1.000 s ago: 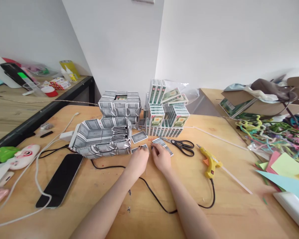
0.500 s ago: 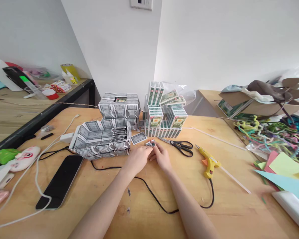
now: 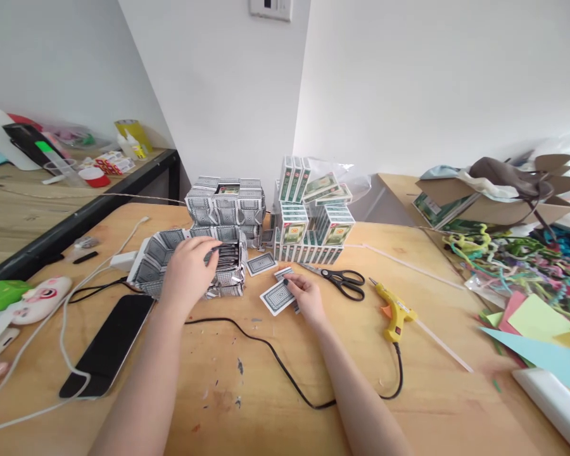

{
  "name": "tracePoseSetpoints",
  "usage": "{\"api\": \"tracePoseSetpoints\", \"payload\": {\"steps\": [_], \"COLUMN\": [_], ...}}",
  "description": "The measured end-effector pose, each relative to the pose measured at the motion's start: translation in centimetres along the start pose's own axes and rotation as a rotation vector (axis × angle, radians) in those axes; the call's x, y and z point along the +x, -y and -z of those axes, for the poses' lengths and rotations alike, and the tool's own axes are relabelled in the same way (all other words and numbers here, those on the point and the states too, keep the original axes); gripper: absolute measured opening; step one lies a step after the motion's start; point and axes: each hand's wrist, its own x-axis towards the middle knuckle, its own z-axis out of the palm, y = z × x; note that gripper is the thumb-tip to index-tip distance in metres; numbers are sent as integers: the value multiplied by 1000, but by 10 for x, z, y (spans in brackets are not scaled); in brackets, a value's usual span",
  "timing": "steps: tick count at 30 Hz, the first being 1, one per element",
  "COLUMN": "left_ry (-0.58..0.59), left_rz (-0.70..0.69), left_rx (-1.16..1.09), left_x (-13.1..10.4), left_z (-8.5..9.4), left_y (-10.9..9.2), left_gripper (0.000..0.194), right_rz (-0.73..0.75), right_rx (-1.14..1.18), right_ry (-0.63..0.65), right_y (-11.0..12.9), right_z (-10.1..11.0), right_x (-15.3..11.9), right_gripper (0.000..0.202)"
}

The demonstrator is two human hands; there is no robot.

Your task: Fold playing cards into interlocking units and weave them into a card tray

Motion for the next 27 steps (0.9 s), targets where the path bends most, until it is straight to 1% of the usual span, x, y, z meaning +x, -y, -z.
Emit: {"api": "tracePoseSetpoints", "payload": {"steps": [2,5,8,10,15,19,23,27], "left_ry": [85,216,330,382,451,453,497,544], "left_rz": [-39,-101,-103,-85,-71,-66,-114,-107], "left_rx": [11,32,96,135,125,144,117,113], "left_x": [9,27,42,48,49,51,55,57], "left_z": [-2,-3,0,1,0,-2,-2,-1], "left_y": [8,11,9,8,11,14,14,14], "left_gripper": [30,33,35,36,39,40,40,40], "right_rz": [2,4,4,7,5,9,14,22], "right_rx": [-4,-8,-15,-25,-11,-1,-4,-3], "right_ry": [4,12,25,28,25,31,41,50], "right_y": [0,1,2,3,3,1,-1,-2], "right_z": [0,-1,-1,-2,-2,-2,-1,0], "right_x": [0,-1,-2,-2,-2,-1,0,0], "right_gripper": [28,27,28,29,27,24,22,23]}}
